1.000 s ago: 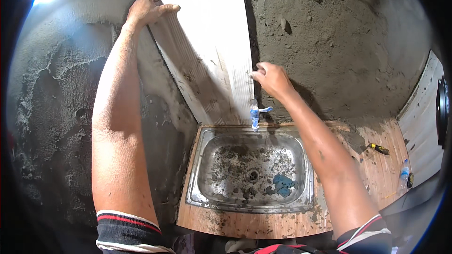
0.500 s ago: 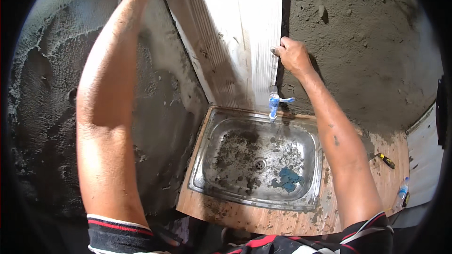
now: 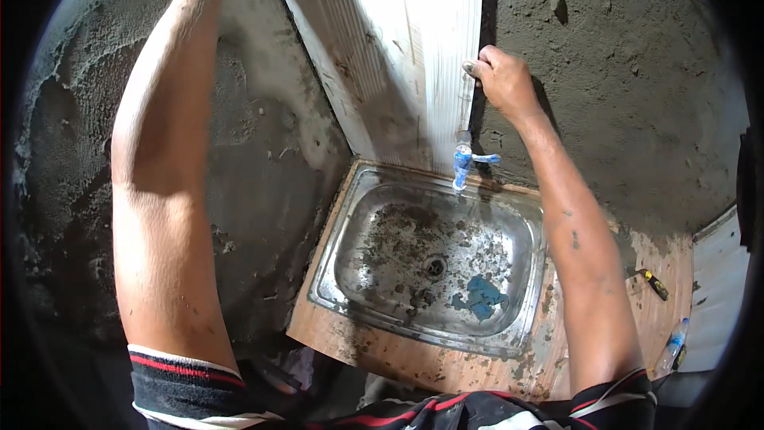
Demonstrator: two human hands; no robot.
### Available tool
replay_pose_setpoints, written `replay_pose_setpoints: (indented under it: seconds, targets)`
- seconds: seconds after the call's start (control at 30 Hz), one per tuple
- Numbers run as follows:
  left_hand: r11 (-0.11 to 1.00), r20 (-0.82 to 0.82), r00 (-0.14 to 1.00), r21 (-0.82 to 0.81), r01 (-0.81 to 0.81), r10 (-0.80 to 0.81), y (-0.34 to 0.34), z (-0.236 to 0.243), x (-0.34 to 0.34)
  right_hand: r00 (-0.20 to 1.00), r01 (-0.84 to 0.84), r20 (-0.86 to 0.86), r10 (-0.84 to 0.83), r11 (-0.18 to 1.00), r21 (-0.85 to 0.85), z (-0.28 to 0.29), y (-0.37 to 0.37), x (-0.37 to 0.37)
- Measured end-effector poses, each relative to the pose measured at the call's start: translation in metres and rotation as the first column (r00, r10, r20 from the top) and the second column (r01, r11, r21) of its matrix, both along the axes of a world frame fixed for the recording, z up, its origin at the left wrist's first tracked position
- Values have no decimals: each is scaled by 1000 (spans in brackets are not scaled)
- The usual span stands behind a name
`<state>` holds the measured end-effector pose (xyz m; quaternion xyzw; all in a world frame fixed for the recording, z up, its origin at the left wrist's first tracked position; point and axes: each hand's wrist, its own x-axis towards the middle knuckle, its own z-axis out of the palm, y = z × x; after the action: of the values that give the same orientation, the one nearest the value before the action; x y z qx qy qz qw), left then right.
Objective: The person mixes mortar in a bucket, applies it to a wall surface near a sink using a trowel, and positions a panel against the wall.
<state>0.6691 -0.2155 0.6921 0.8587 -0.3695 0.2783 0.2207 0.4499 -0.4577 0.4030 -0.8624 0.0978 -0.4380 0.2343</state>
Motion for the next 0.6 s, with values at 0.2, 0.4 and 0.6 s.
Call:
replay_pose_setpoints:
  seconds: [0.2, 0.4, 0.6]
  targets:
    - [998, 15, 998, 25, 54, -54, 4, 9, 9, 994, 65, -87, -60, 996, 55, -2, 0, 4]
    - [993, 289, 957, 114, -41, 7, 0, 15, 23, 996, 88, -22, -87, 996, 22, 4, 5, 5]
    - [990, 168, 985, 138, 6, -30, 1, 11, 13, 1000, -4, 18, 4, 1000, 11, -3, -2, 3]
